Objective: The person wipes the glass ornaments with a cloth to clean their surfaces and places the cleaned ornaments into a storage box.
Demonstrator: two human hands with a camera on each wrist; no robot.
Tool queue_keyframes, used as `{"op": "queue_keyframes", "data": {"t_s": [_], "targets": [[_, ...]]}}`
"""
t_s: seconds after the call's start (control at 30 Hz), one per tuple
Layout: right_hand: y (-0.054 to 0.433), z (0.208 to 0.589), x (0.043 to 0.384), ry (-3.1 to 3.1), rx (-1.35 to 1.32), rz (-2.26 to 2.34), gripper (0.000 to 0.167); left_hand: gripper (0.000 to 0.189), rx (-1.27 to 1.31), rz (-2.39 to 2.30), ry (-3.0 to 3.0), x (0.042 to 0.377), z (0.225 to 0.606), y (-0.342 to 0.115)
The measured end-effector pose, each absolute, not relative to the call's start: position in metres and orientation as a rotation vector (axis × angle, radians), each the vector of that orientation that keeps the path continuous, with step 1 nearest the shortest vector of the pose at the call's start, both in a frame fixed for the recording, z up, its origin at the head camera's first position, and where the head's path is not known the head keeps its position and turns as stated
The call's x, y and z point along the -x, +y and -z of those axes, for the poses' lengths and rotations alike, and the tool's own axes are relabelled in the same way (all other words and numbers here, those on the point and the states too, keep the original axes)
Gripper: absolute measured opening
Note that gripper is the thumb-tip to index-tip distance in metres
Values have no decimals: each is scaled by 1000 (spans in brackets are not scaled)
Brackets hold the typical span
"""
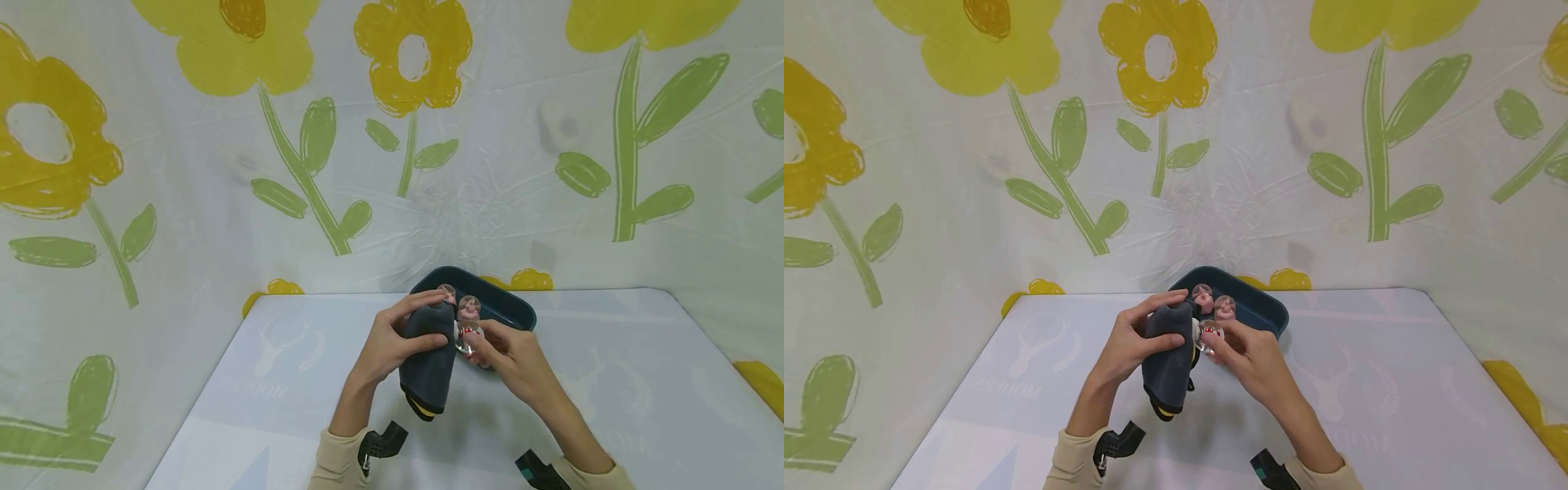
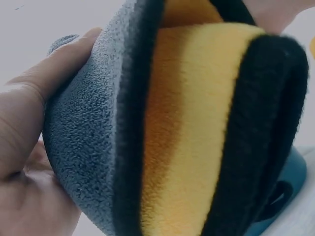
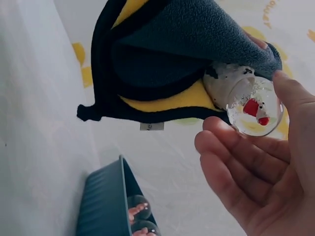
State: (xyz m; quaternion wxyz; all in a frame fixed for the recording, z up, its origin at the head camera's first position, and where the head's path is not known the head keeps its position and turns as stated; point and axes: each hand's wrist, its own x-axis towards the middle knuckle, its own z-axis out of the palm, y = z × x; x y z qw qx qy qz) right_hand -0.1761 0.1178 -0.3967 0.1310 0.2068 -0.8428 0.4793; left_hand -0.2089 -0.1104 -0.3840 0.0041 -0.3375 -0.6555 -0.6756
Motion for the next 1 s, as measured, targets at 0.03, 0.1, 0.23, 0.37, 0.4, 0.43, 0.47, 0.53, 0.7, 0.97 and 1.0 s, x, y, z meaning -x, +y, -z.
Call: {"op": "queue_keyframes", "data": {"t_s": [0.03,0.1,0.23,0.37,0.4,0.43,0.47,0.53,0.7,0.97,1.0], "targets": [[118,397,176,-2448,-602,-1394,22,58,1061,2117,-2047,209,384,-111],[117,396,176,-2443,-612,-1376,28,57,1053,2113,-2050,209,384,-111],[117,396,176,-2389,-665,-1330,41,55,1016,2098,-2074,209,384,-112],[118,397,178,-2305,-755,-1305,51,55,990,2098,-2091,210,384,-113],[118,397,178,-2288,-777,-1306,53,55,985,2099,-2096,210,384,-113],[118,397,178,-2275,-799,-1309,54,55,985,2106,-2095,210,384,-113],[119,397,179,-2263,-821,-1308,55,55,985,2112,-2094,210,384,-113],[119,397,180,-2246,-861,-1312,57,54,984,2113,-2093,210,385,-112],[119,397,181,-2198,-927,-1296,61,52,987,2121,-2091,211,386,-111],[118,395,180,-2168,-935,-1291,63,54,993,2126,-2088,211,386,-111],[118,395,180,-2169,-932,-1292,63,54,989,2126,-2092,210,386,-111]]}}
